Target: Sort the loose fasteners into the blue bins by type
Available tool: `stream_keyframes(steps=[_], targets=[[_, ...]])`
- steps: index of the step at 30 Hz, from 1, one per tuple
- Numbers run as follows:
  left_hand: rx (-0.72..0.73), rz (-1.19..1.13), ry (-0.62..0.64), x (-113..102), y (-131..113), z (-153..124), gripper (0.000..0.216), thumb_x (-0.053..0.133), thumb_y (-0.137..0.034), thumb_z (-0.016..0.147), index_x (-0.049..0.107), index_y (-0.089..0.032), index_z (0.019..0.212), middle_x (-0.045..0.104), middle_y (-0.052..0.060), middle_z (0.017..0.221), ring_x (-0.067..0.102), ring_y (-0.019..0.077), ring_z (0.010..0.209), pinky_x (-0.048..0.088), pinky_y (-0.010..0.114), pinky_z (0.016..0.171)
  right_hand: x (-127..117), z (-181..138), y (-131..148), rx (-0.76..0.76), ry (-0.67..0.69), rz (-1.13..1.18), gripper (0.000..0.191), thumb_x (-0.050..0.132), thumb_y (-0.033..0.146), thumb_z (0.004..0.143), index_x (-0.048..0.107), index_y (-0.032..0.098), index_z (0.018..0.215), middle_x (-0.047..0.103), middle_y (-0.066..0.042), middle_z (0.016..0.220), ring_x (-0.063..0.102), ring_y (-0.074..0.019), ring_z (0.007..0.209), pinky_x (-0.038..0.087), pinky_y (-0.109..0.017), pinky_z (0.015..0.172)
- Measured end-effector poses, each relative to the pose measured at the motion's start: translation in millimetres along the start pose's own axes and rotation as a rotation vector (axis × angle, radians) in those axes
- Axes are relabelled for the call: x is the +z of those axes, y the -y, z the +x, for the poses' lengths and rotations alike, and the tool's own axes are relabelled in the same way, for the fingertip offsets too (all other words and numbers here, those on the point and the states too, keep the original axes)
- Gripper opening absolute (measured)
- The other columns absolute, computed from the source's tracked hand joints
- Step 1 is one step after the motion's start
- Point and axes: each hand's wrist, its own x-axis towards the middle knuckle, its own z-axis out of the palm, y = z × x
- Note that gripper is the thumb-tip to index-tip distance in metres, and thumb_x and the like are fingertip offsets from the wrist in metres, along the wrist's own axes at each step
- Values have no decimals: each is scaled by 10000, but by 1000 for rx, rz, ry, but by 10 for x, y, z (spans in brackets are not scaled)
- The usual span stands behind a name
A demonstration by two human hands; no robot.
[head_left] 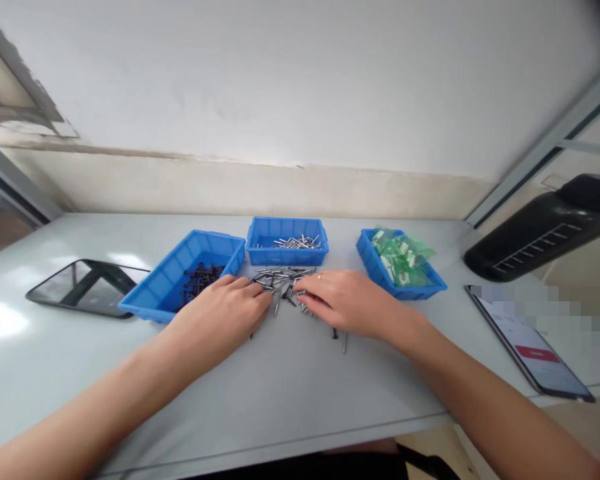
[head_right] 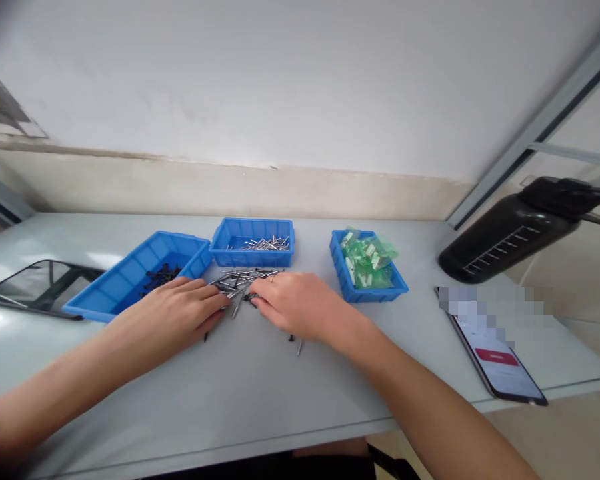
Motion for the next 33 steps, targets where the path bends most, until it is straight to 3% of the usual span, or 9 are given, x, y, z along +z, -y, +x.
stream_keyframes(steps=[11,16,23,33], targets=[[-39,-65,15,-31,13,14,127,520,-127,837,621,-205,841,632,13,760,576,214,716,395,349,699,12,8,-4,3,34,17,209,414,250,938,602,196,1013,673,-41,934,611,-170,861,430,-266,708],[-68,-150,-129,-84,-6,44,135,478,-178,888,583,-204,967,628,-2,790,579,188,753,401,331,702,-10,7,15,14,-4,29,222,407,256,943,587,205,1061,668,-43,953,607,-171,887,442,-277,737],[23,-251,-295,-141,-95,72,118,451,-222,920,560,-187,948,623,-3,815,563,150,757,405,293,701,-40,9,42,-19,-4,28,238,390,284,957,601,174,963,665,-37,919,604,-159,854,441,-276,741],[-53,-227,-256,-152,-47,82,169,449,-271,918,591,-188,881,635,2,803,583,160,763,417,309,697,-37,-14,25,-29,-129,-41,258,370,276,963,604,172,938,659,-23,840,591,-135,766,420,-260,681]])
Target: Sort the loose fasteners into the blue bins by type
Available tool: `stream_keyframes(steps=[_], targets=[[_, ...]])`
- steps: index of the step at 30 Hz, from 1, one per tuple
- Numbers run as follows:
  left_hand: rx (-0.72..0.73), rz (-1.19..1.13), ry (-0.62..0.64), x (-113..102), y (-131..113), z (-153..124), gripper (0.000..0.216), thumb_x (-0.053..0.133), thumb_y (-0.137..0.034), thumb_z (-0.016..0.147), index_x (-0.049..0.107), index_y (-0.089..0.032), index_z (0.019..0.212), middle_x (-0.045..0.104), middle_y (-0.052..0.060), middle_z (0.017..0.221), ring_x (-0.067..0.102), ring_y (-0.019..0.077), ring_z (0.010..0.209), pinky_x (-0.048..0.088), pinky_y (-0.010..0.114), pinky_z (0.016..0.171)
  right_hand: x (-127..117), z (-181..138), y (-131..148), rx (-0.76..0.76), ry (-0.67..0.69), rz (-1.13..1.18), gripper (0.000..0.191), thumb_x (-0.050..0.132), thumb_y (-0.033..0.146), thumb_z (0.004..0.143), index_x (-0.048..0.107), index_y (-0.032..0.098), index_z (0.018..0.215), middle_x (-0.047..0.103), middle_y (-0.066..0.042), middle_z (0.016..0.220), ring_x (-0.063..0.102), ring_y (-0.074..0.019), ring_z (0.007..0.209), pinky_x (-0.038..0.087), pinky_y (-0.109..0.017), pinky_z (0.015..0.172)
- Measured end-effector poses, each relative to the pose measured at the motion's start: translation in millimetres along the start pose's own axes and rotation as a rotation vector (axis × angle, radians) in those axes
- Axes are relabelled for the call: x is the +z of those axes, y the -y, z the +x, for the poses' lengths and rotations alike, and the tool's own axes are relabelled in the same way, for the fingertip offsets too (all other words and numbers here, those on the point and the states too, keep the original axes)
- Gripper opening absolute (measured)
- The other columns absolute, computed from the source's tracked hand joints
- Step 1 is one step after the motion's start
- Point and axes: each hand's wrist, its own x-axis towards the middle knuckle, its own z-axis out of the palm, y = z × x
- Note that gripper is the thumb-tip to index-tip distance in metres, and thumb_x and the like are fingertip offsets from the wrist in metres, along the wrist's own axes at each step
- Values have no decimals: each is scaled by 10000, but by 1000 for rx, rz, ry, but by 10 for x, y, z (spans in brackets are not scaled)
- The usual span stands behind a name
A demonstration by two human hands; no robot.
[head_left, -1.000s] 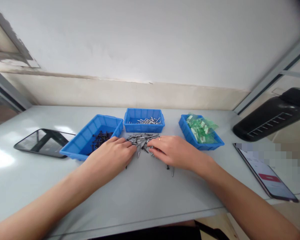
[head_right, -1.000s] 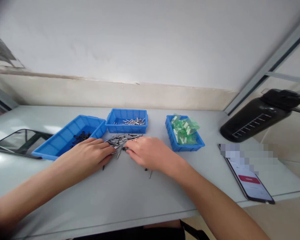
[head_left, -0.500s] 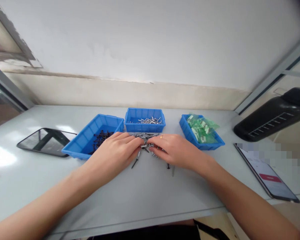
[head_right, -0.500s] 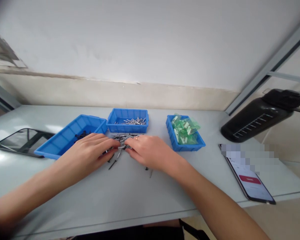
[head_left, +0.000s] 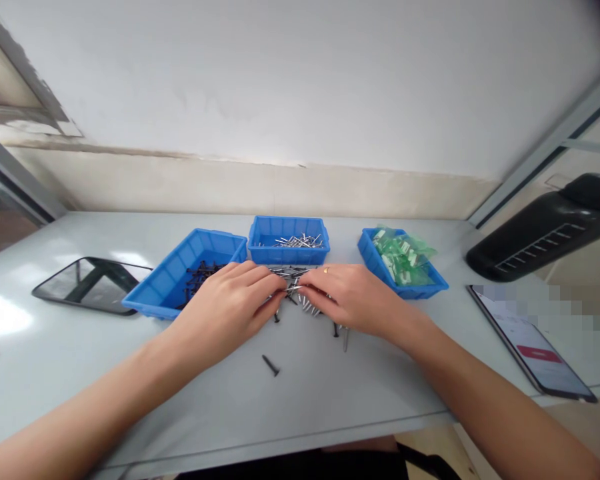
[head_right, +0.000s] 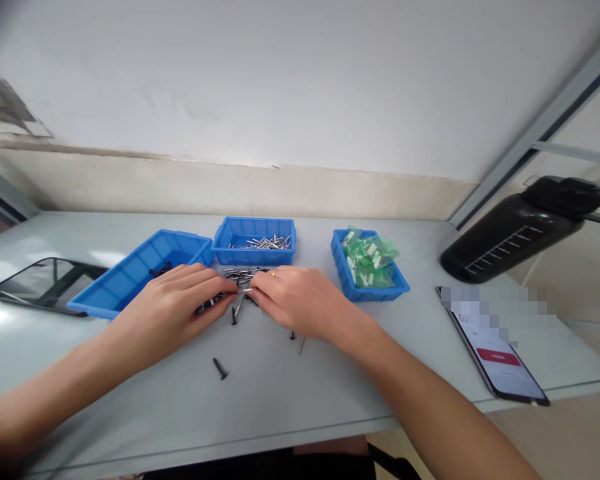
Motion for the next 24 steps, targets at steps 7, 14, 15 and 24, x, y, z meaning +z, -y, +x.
stream_keyframes(steps=[7,14,15,24], targets=[[-1,-21,18,2,-23,4,167,447,-262,918,581,-184,858,617,0,799,569,162,767,427,314,696,26,-6,23,-107,-173,-2,257,393,255,950,627,152,928,680,-36,813,612,-140,764,440,-253,694],[3,-28,-12,-6,-25,2,164,453,-248,911,588,-174,855,615,12,804,566,158,774,442,315,724,14,-7,26,-133,-241,-13,240,397,246,947,619,156,955,683,-25,799,607,-132,731,442,-243,688],[1,-28,-28,-11,-23,1,160,458,-247,908,592,-176,859,621,14,814,569,158,782,443,315,728,11,-11,18,-124,-239,-17,238,396,246,947,616,156,959,684,-28,811,609,-132,733,440,-242,683],[32,-53,-105,-49,-61,5,128,488,-233,889,604,-181,880,631,15,822,574,149,786,448,303,722,14,17,9,-1,56,-6,235,381,241,955,601,164,931,667,-34,851,604,-149,801,420,-260,687]])
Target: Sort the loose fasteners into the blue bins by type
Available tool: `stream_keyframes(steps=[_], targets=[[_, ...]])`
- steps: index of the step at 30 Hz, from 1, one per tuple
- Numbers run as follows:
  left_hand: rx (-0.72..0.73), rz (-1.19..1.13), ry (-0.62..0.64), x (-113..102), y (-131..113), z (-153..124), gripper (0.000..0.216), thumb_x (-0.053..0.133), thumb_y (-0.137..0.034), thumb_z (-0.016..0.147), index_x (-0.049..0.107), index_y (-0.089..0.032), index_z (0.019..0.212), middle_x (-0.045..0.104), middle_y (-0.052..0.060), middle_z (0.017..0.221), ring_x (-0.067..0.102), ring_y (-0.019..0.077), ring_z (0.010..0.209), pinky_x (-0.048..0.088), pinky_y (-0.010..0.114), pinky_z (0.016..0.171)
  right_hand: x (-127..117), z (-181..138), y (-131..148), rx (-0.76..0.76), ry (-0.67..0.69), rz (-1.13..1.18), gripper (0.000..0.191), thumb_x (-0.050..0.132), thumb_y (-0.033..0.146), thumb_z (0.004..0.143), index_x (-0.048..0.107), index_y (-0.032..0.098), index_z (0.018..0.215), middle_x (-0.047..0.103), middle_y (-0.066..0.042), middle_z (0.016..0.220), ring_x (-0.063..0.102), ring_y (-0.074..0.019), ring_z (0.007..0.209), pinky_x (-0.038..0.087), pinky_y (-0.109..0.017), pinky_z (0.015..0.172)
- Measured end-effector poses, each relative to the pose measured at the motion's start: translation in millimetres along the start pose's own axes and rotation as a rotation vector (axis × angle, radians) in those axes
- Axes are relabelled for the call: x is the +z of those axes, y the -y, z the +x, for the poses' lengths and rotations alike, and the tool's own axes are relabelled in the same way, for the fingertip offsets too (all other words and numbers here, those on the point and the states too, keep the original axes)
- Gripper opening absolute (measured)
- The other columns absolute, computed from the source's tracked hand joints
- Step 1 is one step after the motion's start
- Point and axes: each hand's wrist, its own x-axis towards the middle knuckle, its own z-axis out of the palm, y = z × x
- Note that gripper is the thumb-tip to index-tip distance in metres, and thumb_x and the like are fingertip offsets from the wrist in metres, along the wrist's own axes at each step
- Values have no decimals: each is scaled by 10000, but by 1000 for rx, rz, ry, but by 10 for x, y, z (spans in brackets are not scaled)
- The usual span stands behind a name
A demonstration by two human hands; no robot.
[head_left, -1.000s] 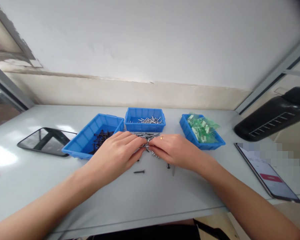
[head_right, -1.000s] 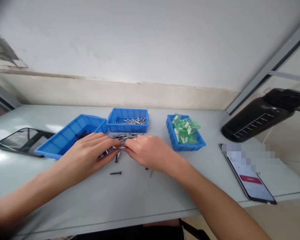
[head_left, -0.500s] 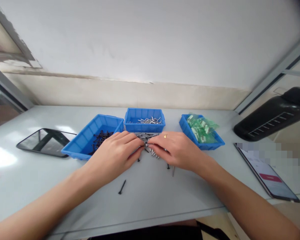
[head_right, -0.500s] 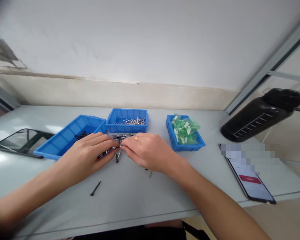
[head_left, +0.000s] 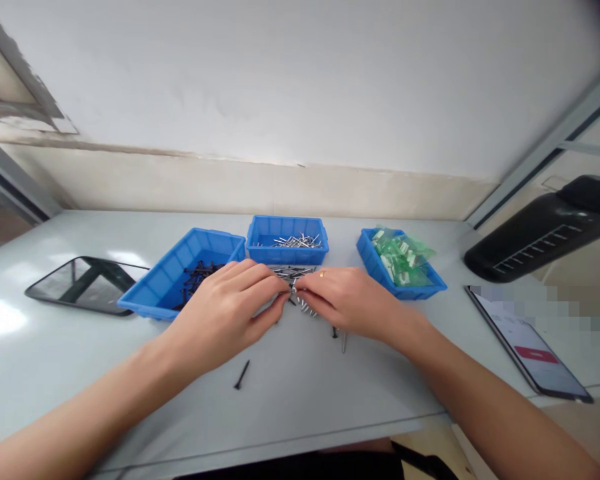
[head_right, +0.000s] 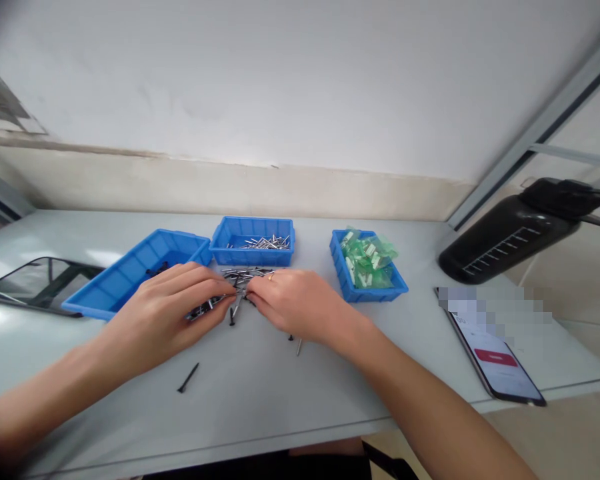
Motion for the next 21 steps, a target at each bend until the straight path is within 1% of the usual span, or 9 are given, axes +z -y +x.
stream_keyframes(steps=[3,5,8,11,14,17,21], targets=[[40,-22,-16,8,-17,-4,110,504,-218,879,605,-176,891,627,16,819,571,147,783,446,298,714,8,16,46,14,65,4,231,391,247,950,583,160,855,658,-33,821,596,-151,772,409,-262,666],[56,-31,-22,12,-22,-9,92,520,-204,870,602,-172,896,626,15,823,570,148,789,446,299,717,5,18,62,22,85,9,224,395,246,949,574,160,846,655,-31,817,595,-148,759,401,-259,651],[54,-33,-27,11,-20,-6,82,528,-194,864,598,-168,898,626,15,823,570,151,795,443,303,718,-5,12,56,21,87,14,215,396,249,949,572,164,859,654,-27,820,594,-143,757,395,-251,637],[22,-13,-9,3,-3,6,97,511,-210,870,599,-169,873,627,12,808,572,153,783,437,304,699,-17,1,33,12,69,3,231,392,254,950,574,167,838,650,-24,806,589,-143,758,401,-256,649],[-34,13,39,3,25,10,152,477,-241,884,605,-175,838,628,13,789,575,153,758,441,310,703,-25,-14,12,7,2,-7,239,384,255,955,594,171,879,652,-26,816,593,-143,780,414,-261,683],[-78,33,102,22,51,-1,188,455,-271,894,612,-182,841,628,20,795,579,165,767,445,322,718,-23,-29,-4,-24,-109,-21,241,383,266,957,605,172,942,660,-34,839,601,-143,781,424,-262,689],[-80,31,140,51,63,-17,173,453,-271,899,606,-189,885,627,20,829,580,179,805,445,334,727,-12,-41,-8,-92,-221,-34,248,385,260,954,613,164,945,672,-38,816,603,-142,749,435,-259,689]])
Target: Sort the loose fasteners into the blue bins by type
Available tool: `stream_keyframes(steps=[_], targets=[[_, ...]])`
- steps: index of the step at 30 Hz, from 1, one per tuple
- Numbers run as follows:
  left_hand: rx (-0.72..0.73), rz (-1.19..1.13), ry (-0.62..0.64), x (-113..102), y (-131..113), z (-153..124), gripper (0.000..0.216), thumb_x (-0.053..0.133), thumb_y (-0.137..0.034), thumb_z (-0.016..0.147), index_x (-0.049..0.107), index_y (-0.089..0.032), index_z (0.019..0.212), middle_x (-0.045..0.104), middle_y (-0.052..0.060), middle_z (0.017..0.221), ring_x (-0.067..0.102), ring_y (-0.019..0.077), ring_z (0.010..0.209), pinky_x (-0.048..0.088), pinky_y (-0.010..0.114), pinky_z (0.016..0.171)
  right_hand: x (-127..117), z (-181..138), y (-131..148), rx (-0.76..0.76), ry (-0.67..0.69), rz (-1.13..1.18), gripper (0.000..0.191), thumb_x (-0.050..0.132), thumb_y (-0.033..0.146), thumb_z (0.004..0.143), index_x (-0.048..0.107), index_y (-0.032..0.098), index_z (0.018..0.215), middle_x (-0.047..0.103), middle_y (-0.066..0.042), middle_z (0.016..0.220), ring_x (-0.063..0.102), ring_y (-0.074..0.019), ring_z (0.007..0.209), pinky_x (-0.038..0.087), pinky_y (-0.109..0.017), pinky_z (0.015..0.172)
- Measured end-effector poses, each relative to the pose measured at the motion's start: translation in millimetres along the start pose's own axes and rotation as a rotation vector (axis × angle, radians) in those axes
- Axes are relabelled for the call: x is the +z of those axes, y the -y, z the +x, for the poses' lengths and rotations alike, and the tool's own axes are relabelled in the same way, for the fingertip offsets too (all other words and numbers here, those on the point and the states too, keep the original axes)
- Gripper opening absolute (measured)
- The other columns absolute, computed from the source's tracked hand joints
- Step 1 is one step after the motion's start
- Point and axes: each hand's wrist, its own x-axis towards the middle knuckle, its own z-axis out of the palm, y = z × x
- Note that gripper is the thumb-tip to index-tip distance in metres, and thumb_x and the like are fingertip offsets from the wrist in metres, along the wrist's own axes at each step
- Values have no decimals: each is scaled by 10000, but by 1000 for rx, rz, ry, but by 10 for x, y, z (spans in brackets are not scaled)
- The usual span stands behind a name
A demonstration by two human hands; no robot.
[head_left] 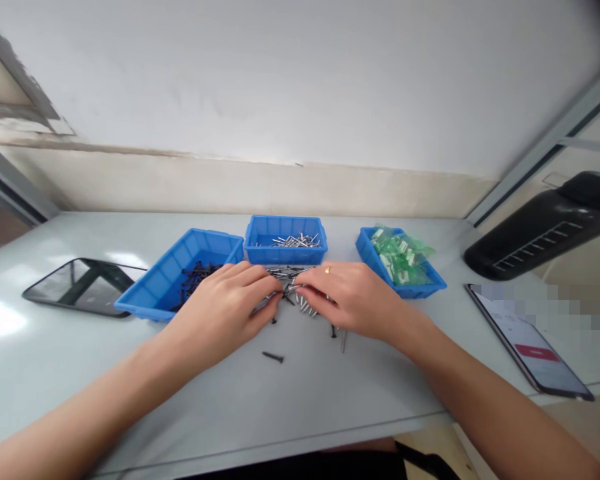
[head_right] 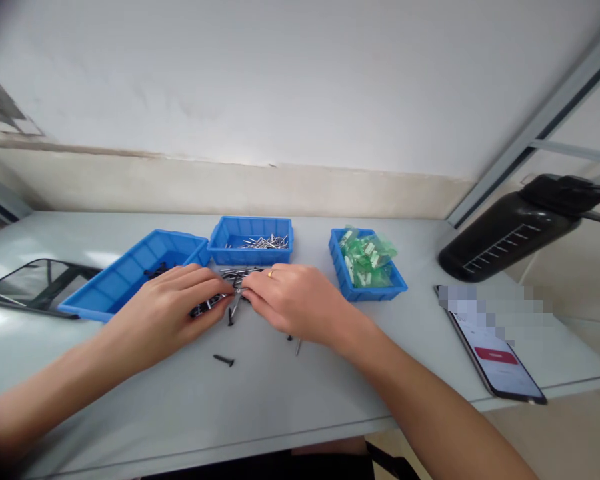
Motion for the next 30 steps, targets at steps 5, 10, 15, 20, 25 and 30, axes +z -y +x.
stream_keyframes(steps=[5,10,15,20,25,30], targets=[[11,-38,25,1,-9,5,151,457,-250,897,589,-188,857,612,7,802,565,167,775,440,323,713,6,-11,25,-69,-37,25,257,382,240,947,625,155,945,668,-31,781,594,-135,732,435,-253,694],[27,-40,32,-5,-29,12,184,444,-244,900,586,-173,807,586,15,747,538,162,729,430,313,675,1,-5,30,-98,-89,9,255,390,233,941,632,151,931,636,-13,694,554,-125,658,420,-249,657],[-9,-59,38,-4,-20,-9,175,451,-259,904,593,-185,834,610,11,799,560,164,775,436,317,717,-14,2,16,-49,-128,-3,224,410,240,938,620,160,944,641,-9,709,559,-117,649,405,-234,630],[-27,-51,-30,5,0,-22,162,463,-284,908,602,-204,888,636,-2,854,574,160,811,447,306,730,-5,-13,-31,41,-91,-30,220,411,253,939,608,157,961,668,-31,805,590,-127,699,404,-236,620],[-100,-35,-114,-16,-7,-11,159,481,-293,898,605,-196,871,628,8,849,564,161,802,447,301,731,-6,-22,-56,86,-59,-26,221,401,251,942,600,157,958,679,-41,871,611,-136,748,406,-237,630],[-87,-55,-170,-54,-15,4,133,502,-271,887,607,-189,890,621,16,859,557,162,802,449,300,735,-11,4,-59,143,81,-49,218,396,255,948,594,168,975,670,-36,887,608,-145,754,405,-251,636]])
